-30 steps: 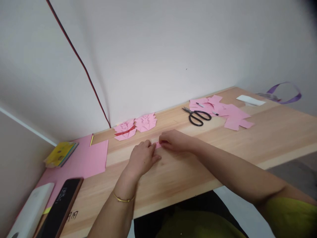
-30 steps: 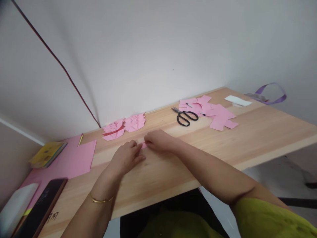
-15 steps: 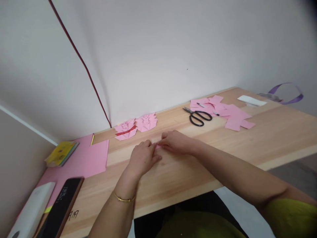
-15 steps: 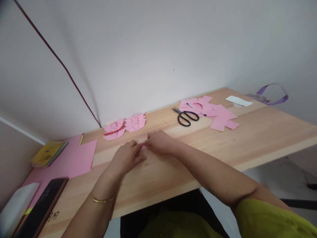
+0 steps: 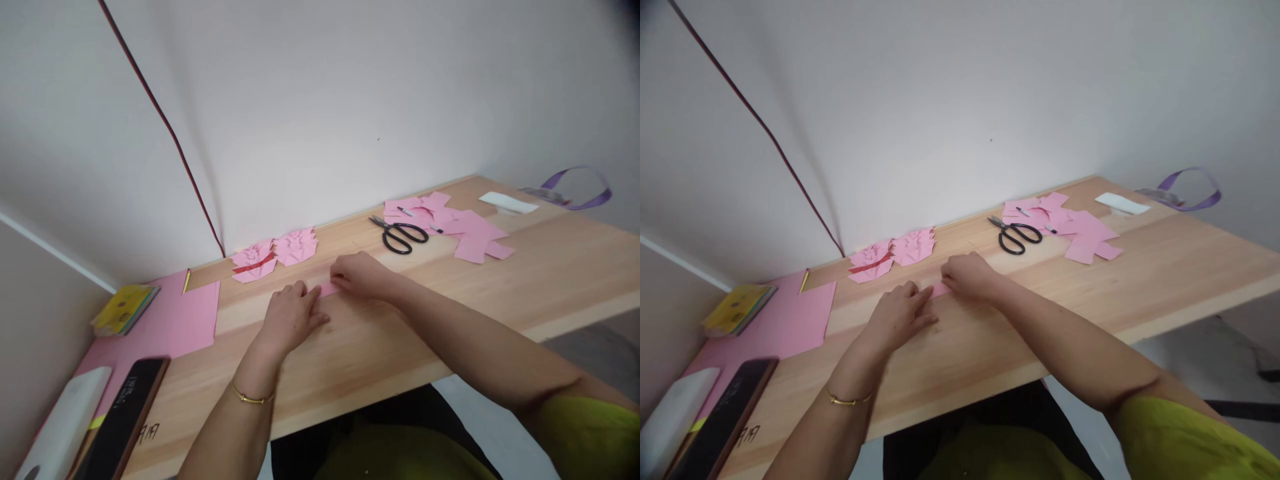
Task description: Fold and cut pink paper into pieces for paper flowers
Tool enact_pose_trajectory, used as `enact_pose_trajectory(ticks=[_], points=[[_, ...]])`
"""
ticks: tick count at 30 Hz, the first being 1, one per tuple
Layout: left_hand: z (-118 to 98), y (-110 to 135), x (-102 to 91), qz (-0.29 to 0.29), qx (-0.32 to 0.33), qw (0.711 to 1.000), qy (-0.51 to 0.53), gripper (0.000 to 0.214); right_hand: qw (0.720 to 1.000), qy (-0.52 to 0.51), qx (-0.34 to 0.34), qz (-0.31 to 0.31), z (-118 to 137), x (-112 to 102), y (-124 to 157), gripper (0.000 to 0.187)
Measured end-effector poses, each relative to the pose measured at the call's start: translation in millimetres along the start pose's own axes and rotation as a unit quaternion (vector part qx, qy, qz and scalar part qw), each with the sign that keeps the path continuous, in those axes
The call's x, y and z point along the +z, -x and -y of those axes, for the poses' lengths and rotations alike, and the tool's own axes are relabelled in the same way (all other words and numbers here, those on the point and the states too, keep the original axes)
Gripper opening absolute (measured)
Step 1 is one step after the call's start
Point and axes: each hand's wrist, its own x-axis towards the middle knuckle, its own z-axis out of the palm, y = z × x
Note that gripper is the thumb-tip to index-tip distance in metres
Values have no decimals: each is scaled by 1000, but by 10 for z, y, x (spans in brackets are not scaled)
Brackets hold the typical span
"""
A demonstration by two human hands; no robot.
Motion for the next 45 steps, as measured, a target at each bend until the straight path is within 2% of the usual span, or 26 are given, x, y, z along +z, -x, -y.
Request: enact_pose_trajectory(ticks=[3,9,15,18,22,25,32,38,42,45], points=[[-8,-4,-13,5,0,1000,-1,45,998,-9,51,-44,39,109,-63,20],[-5,-11,-23,10,-4,1000,9,49,996,-15,75,-39,192,303,-162,18],[6,-7,-19,17,-7,1000,13,48,988,-20,150,24,-29,137,-145,12],[7,-3,-21,14,-5,1000,9,47,984,-25,172,31,-109,78,-106,11],[10,-3,-16,15,-1,1000,11,48,993,-44,112,4,23,151,-70,15],[8,-9,-14,14,1,1000,12,50,996,-46,72,7,123,195,-51,15],[14,-8,-7,18,-3,1000,11,52,986,-26,146,78,-37,-8,0,10],[14,-3,-3,15,-3,1000,14,51,994,-39,89,54,67,82,3,13],[9,-7,-13,20,-6,1000,13,51,991,-36,107,76,28,88,6,8],[11,-8,-14,21,-7,1000,12,51,993,-58,89,48,-26,75,-1,12]])
